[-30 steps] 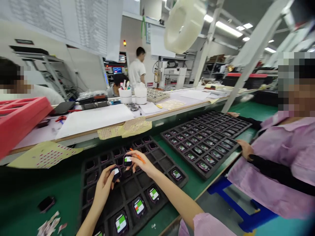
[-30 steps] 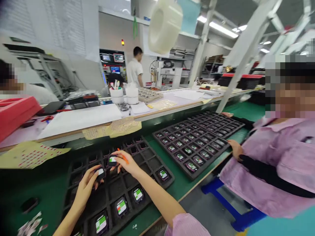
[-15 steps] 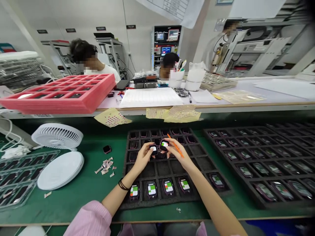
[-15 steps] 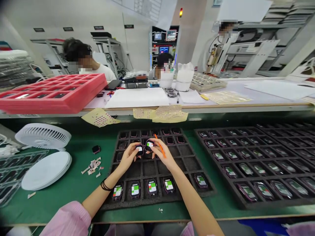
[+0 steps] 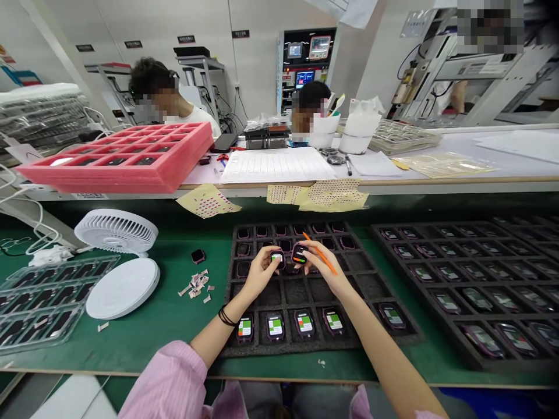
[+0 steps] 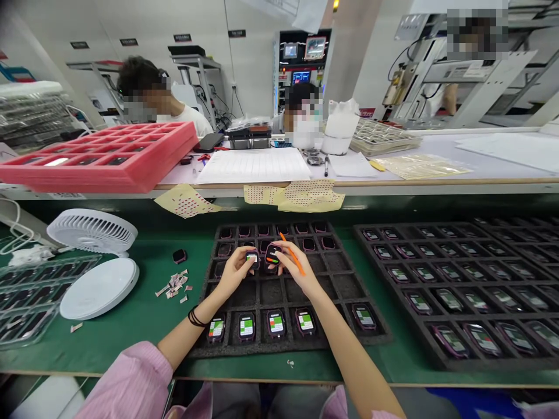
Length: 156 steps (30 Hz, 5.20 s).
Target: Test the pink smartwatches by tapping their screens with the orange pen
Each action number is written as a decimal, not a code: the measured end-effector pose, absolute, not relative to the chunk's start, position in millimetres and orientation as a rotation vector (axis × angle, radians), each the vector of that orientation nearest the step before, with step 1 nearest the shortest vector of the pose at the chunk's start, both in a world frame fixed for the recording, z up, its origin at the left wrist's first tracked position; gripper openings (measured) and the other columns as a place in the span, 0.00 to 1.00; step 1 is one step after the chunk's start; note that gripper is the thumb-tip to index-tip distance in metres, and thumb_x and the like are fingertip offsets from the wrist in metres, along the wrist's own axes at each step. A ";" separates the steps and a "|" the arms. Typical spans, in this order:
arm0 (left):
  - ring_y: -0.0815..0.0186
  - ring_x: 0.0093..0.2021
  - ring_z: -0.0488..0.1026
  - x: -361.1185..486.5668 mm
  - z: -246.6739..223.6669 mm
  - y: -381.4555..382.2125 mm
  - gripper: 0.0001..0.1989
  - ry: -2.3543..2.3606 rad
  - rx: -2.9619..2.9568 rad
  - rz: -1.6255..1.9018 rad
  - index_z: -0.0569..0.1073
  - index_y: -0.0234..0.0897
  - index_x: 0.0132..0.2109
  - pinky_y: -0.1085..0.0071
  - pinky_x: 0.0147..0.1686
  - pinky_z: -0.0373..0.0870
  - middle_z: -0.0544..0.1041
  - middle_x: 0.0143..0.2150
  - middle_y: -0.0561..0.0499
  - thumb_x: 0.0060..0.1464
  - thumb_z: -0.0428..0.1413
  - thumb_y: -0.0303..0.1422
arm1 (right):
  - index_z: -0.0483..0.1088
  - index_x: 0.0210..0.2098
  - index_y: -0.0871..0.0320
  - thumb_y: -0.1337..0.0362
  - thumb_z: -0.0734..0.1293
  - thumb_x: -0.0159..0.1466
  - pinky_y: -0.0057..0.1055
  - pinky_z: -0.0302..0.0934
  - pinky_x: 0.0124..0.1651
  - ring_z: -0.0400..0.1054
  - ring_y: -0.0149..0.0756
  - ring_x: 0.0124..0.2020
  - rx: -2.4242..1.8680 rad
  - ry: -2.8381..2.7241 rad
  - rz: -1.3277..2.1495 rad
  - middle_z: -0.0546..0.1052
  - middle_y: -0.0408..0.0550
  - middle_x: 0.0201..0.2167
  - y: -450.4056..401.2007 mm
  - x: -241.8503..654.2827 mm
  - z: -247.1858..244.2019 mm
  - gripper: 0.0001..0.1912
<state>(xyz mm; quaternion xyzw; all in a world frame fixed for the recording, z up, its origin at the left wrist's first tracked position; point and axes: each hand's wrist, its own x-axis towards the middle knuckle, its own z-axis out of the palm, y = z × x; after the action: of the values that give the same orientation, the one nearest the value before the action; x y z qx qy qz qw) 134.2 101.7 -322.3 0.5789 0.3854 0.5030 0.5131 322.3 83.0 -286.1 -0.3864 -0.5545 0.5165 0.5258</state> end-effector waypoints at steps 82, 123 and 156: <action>0.67 0.37 0.72 133.1 -324.6 102.6 0.21 0.957 1.456 1.200 0.66 0.37 0.50 0.74 0.31 0.71 0.73 0.46 0.46 0.50 0.60 0.36 | 0.65 0.46 0.54 0.58 0.72 0.54 0.25 0.65 0.21 0.73 0.34 0.28 -0.874 -1.327 1.240 0.74 0.48 0.40 93.3 323.4 -308.2 0.22; 0.72 0.26 0.70 131.2 -324.7 104.5 0.19 0.919 1.435 1.153 0.69 0.36 0.48 0.79 0.17 0.60 0.74 0.35 0.50 0.58 0.51 0.44 | 0.70 0.42 0.56 0.53 0.67 0.61 0.27 0.61 0.18 0.71 0.35 0.22 -0.917 -1.281 1.214 0.73 0.44 0.26 90.5 323.6 -302.2 0.16; 0.67 0.38 0.72 132.7 -324.7 103.0 0.18 0.917 1.455 1.178 0.67 0.36 0.47 0.73 0.32 0.72 0.73 0.42 0.47 0.52 0.58 0.40 | 0.68 0.41 0.55 0.56 0.72 0.55 0.23 0.56 0.18 0.69 0.30 0.21 -0.955 -1.283 1.170 0.72 0.42 0.27 91.2 324.2 -304.2 0.18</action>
<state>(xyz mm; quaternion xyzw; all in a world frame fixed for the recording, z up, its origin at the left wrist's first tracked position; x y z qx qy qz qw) 132.7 103.0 -324.7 0.6027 0.3797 0.4879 0.5045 324.2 91.2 -304.2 -0.4032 -0.5416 0.4940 0.5477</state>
